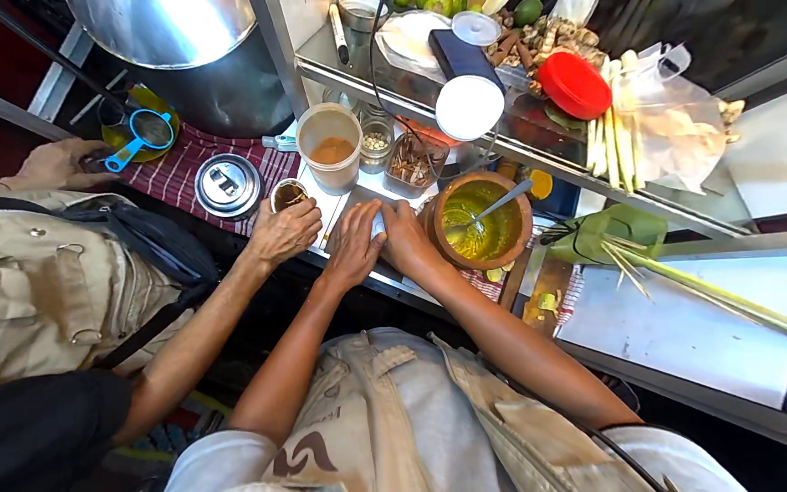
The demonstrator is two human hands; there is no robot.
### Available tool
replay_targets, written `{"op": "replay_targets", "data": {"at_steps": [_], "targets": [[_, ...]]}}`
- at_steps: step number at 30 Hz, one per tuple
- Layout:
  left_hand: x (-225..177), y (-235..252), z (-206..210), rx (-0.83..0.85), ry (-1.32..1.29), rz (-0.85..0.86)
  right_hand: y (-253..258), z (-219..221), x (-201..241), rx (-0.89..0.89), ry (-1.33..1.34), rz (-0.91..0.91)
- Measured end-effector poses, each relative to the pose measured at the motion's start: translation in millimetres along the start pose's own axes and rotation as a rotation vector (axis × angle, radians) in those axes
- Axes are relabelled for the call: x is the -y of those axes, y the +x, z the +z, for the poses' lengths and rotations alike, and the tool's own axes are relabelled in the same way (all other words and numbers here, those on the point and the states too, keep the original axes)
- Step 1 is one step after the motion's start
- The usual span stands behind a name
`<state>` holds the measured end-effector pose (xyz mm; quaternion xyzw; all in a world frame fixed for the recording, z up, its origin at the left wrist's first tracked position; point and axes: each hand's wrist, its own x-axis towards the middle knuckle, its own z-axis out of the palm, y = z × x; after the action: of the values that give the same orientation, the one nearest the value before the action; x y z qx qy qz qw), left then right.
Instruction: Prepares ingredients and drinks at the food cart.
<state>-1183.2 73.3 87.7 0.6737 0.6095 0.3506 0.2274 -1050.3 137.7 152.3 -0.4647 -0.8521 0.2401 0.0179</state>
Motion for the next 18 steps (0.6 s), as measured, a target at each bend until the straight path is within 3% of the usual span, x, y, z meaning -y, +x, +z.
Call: {"op": "replay_targets", "data": {"at_steps": [7, 18], "targets": [[3, 0, 3, 0.077, 0.120, -0.037, -30, 15, -17, -0.105, 0.445, -0.045], [-3, 7, -5, 0.154, 0.119, -0.047, -43, 45, -1, -0.404, 0.843, 0.291]]}}
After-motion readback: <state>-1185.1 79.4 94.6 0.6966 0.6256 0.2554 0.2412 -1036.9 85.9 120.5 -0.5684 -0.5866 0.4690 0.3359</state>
